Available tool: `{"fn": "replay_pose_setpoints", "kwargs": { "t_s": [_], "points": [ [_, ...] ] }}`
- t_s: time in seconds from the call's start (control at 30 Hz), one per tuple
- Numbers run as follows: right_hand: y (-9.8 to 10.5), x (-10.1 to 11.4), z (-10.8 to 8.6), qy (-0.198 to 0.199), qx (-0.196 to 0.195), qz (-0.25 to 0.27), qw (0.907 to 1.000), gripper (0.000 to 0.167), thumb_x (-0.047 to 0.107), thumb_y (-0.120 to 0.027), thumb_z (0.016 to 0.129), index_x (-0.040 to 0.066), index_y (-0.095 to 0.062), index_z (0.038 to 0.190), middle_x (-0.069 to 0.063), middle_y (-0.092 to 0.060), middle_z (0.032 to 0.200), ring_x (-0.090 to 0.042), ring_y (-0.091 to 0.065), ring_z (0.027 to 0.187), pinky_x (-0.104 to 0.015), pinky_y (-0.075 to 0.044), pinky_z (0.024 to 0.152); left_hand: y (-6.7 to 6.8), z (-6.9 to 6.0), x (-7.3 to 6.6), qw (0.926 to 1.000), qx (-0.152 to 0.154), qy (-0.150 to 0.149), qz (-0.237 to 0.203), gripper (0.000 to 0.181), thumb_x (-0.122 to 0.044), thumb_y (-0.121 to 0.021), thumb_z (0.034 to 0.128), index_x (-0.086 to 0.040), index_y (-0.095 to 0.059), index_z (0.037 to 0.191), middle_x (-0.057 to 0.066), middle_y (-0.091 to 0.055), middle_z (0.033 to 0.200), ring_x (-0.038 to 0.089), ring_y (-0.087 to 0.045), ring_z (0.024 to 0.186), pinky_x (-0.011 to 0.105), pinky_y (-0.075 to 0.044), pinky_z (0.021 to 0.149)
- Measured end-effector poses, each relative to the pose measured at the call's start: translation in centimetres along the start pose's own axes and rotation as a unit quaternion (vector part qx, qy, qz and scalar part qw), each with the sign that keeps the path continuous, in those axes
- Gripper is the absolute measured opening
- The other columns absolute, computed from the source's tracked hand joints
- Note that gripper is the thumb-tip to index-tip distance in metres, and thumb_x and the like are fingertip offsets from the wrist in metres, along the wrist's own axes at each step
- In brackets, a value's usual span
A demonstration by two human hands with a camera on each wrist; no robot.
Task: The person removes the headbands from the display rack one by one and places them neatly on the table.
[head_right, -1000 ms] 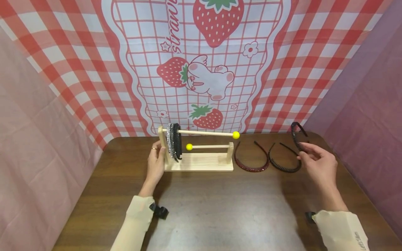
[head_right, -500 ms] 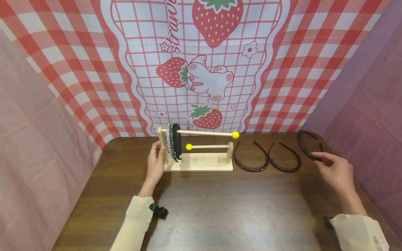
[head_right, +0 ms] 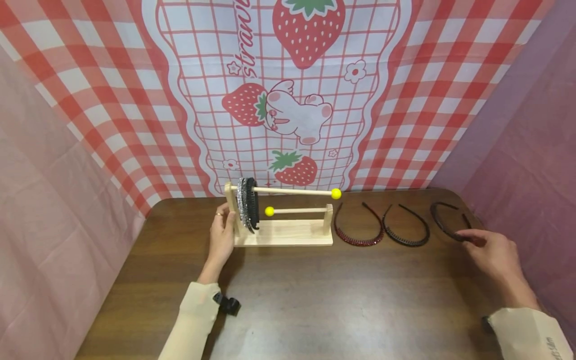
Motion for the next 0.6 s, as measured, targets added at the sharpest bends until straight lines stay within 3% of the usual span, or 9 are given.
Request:
{"fn": "replay_pose_setpoints", "kwargs": {
  "t_s": [0.23, 0.27, 0.4, 0.47, 0.5, 0.6],
  "points": [
    [0.0, -2.0, -0.1, 0.041, 0.013, -0.016, 0.9989, 0.025, -0.003, -0.074, 0.097, -0.004, -0.077, 0.121, -0.036, -0.075, 0.101, -0.01, -0.044, 0.051, -0.031, -0.037, 0.047, -0.1, -0.2, 0.0, 1.0, -0.002, 0.002, -0.002, 0.041, -0.052, -0.061, 0.1109, -0.025, -0.066, 0.142, -0.001, -0.074, 0.117, 0.015, -0.065, 0.105, 0.038, -0.052, 0.095],
    [-0.1, -2.3, -0.1, 0.048, 0.014, -0.02, 0.9985, 0.025, -0.004, -0.074, 0.096, -0.005, -0.077, 0.121, -0.036, -0.075, 0.101, -0.009, -0.043, 0.052, -0.031, -0.037, 0.048, 0.2, -0.4, -1.1, 0.9999, -0.002, -0.005, -0.01, 0.043, -0.053, -0.061, 0.1104, -0.023, -0.066, 0.141, 0.001, -0.074, 0.116, 0.017, -0.066, 0.104, 0.039, -0.053, 0.094],
    [-0.4, -3.3, -0.2, 0.065, 0.021, -0.028, 0.9973, 0.024, -0.004, -0.074, 0.095, -0.004, -0.076, 0.119, -0.039, -0.074, 0.102, -0.011, -0.037, 0.045, -0.031, -0.035, 0.041, 0.2, -0.4, -1.0, 0.9999, -0.006, -0.013, -0.007, 0.042, -0.051, -0.062, 0.111, -0.022, -0.067, 0.141, 0.002, -0.075, 0.116, 0.018, -0.066, 0.103, 0.038, -0.053, 0.092],
    [-0.4, -3.7, -0.3, 0.069, 0.025, -0.028, 0.9969, 0.024, -0.004, -0.074, 0.095, -0.004, -0.076, 0.119, -0.04, -0.073, 0.105, -0.01, -0.036, 0.044, -0.03, -0.035, 0.039, 0.2, -0.3, -0.8, 0.9999, -0.004, -0.015, -0.004, 0.042, -0.051, -0.061, 0.1113, -0.023, -0.066, 0.142, 0.002, -0.074, 0.117, 0.018, -0.066, 0.103, 0.038, -0.053, 0.092],
    [-0.4, -3.9, -0.4, 0.072, 0.027, -0.028, 0.9967, 0.024, -0.004, -0.074, 0.094, -0.004, -0.076, 0.118, -0.041, -0.073, 0.105, -0.01, -0.035, 0.043, -0.029, -0.034, 0.038, -0.1, 0.0, 0.4, 0.9999, -0.005, -0.009, 0.004, 0.04, -0.05, -0.061, 0.112, -0.025, -0.066, 0.143, 0.0, -0.075, 0.118, 0.016, -0.066, 0.104, 0.037, -0.053, 0.092],
    [-0.5, -4.5, -0.4, 0.071, 0.033, -0.034, 0.9963, 0.025, -0.003, -0.074, 0.094, -0.004, -0.076, 0.118, -0.04, -0.073, 0.107, -0.01, -0.036, 0.043, -0.03, -0.035, 0.038, -0.1, 0.2, 1.0, 1.0, 0.001, -0.005, 0.001, 0.039, -0.05, -0.06, 0.1124, -0.028, -0.066, 0.144, -0.002, -0.074, 0.119, 0.018, -0.067, 0.105, 0.04, -0.053, 0.094]
  ]
}}
Point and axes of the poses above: each hand's wrist, its own z-axis towards the middle knuckle, its own y-axis out of the back of the hand, x = y × z, the point moved 3 cm from there along z, towards the middle knuckle
